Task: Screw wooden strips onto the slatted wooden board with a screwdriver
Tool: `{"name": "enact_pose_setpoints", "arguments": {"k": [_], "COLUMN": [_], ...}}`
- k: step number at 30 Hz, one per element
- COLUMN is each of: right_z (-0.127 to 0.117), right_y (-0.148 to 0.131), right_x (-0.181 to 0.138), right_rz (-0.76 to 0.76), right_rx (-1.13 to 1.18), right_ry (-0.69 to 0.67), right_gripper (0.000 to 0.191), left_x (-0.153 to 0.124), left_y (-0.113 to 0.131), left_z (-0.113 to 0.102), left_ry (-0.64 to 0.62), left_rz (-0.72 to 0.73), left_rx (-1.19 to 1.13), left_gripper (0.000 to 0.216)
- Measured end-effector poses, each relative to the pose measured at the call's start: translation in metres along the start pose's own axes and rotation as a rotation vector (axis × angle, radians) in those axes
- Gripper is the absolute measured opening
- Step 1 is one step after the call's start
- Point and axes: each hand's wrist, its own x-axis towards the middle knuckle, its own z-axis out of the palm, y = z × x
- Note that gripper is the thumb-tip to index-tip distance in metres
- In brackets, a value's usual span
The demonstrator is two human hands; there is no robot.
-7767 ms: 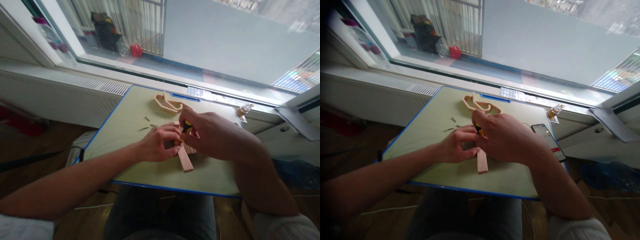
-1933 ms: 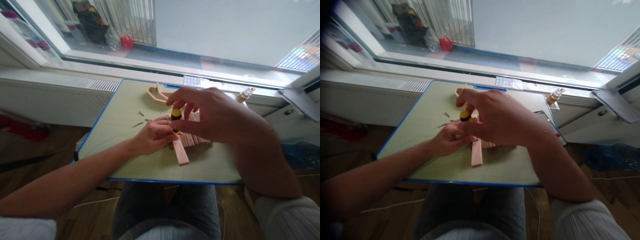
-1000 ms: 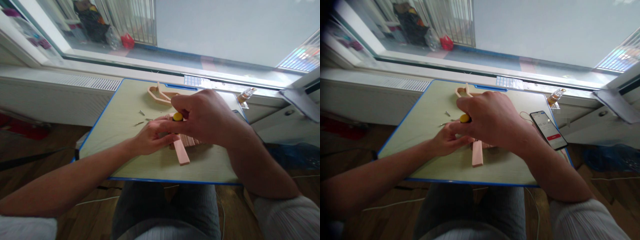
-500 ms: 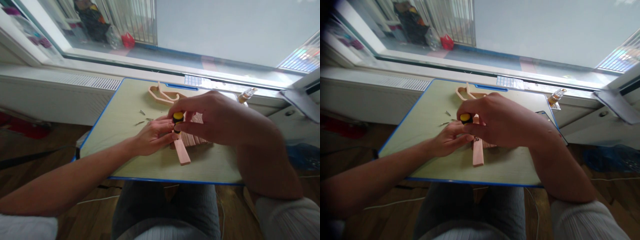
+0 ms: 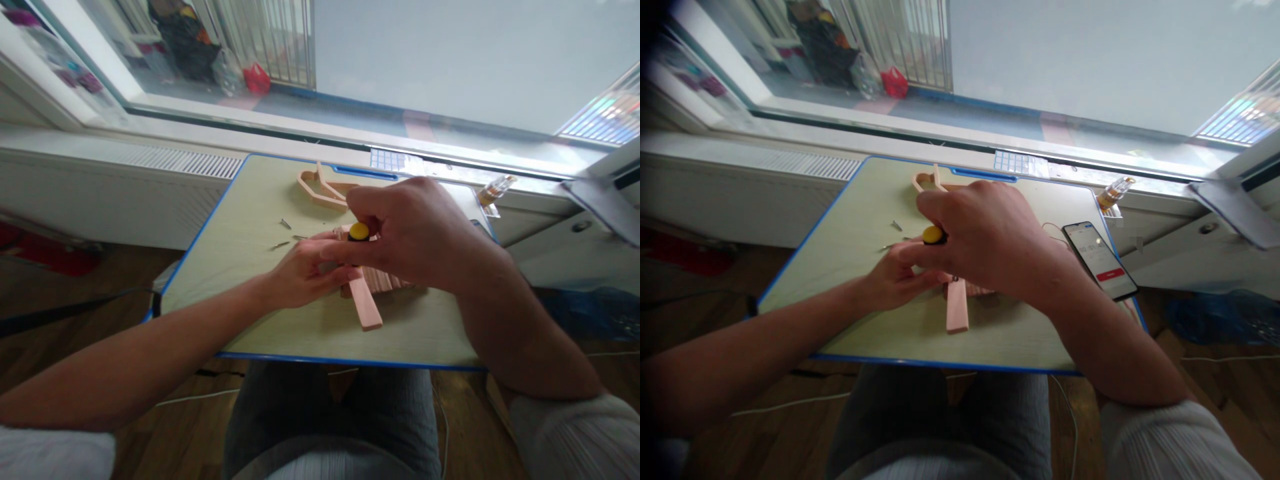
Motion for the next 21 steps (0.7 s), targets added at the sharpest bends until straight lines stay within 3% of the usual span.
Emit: {"name": "enact_pose_setpoints", "arguments": {"k": [4,7,12,16,21], "right_z": [-0.006,-0.017,-0.028,-0.027,-0.019], "right_y": [0.005,0.010,0.011,0.006,0.004], "right_x": [-0.003,-0.008,-0.013,-0.011,-0.008], "right_rz": [0.005,-0.071,-0.154,-0.172,-0.109], "right_rx": [0.035,0.153,0.246,0.214,0.126], "right_ry": [-0.013,-0.060,-0.164,-0.144,-0.054], "right_gripper": [0.038,0.037,0.022,0.015,0.024], "left_x": [0.001,0.002,0.001,-0.001,0.000], "left_y": [0.001,0.002,0.001,0.000,0.000], "left_z": [-0.001,-0.002,-0.004,-0.005,-0.004], "left_ry": [-0.012,-0.034,-0.082,-0.084,-0.044], "left_rz": [-0.013,0.007,-0.020,0.003,0.035], "left_rx": [-0.014,-0.016,0.030,0.033,-0.008], "left_gripper": [0.017,0.020,0.027,0.024,0.017]}}
